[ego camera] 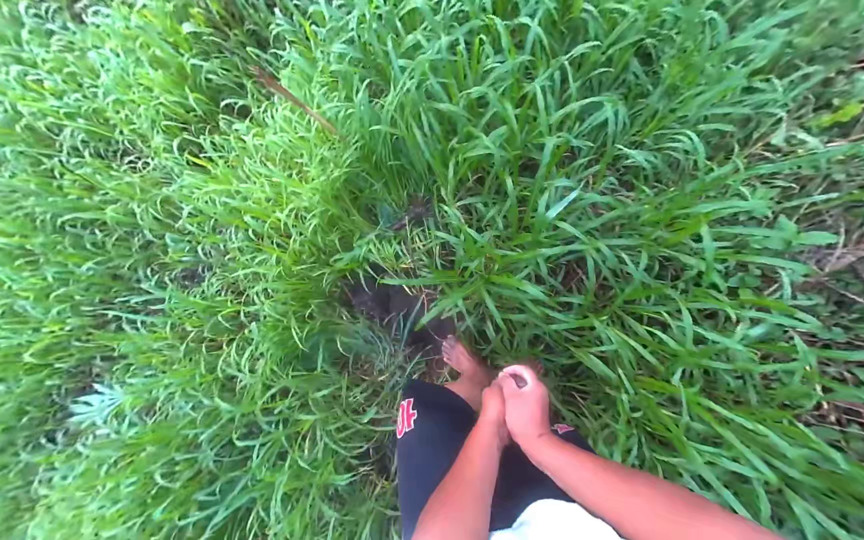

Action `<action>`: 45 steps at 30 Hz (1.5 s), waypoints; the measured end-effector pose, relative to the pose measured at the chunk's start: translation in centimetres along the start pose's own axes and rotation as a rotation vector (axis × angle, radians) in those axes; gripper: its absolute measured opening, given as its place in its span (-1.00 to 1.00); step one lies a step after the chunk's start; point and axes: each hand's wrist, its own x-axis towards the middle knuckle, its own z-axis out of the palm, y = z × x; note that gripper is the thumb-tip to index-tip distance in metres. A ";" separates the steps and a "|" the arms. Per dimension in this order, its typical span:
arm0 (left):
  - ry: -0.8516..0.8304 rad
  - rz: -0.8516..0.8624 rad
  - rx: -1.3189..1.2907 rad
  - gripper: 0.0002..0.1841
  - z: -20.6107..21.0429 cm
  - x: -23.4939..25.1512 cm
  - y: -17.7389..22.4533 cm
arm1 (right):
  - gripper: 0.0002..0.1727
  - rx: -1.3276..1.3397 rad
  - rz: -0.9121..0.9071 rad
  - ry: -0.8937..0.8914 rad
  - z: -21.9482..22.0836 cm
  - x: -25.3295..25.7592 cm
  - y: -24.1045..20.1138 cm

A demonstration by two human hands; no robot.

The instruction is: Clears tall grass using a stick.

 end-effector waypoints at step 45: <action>0.251 0.000 0.432 -0.45 8.7 17.6 -14.5 | -0.63 -0.297 -0.152 0.050 -5.1 12.4 15.7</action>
